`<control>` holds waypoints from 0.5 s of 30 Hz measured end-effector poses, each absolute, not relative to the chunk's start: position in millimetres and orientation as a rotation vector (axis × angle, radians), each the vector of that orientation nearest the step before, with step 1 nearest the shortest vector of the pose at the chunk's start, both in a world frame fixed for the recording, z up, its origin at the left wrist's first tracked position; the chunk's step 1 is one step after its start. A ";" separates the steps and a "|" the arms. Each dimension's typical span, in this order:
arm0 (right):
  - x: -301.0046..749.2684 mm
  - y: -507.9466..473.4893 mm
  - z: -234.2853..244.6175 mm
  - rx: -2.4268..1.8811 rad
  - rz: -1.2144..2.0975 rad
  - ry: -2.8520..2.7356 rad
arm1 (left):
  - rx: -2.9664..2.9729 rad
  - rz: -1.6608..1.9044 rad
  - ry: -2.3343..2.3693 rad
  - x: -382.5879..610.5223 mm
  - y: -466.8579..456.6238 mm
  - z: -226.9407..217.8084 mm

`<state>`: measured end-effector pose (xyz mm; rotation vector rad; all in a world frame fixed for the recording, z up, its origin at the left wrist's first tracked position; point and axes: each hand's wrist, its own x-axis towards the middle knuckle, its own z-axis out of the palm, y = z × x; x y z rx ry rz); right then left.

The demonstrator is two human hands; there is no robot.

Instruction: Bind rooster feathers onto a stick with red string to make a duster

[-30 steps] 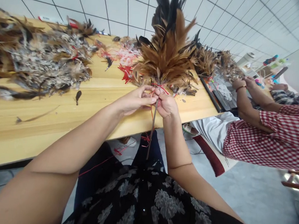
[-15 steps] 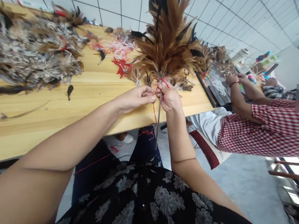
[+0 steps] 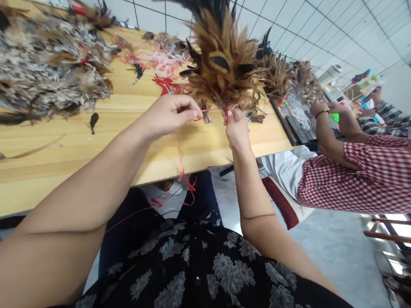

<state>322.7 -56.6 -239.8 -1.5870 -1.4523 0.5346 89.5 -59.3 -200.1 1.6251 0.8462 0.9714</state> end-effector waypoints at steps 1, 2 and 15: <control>325.3 -58.9 -239.7 -1.660 0.424 -1.489 | 1.756 0.984 0.853 88.8 -60.0 -200.2; 326.8 -62.5 -239.0 -1.721 0.334 -1.522 | 1.872 0.987 0.846 89.0 -61.3 -200.2; 330.7 -97.9 -215.7 -1.847 -0.115 -2.090 | 2.051 1.016 0.753 84.2 -71.3 -189.4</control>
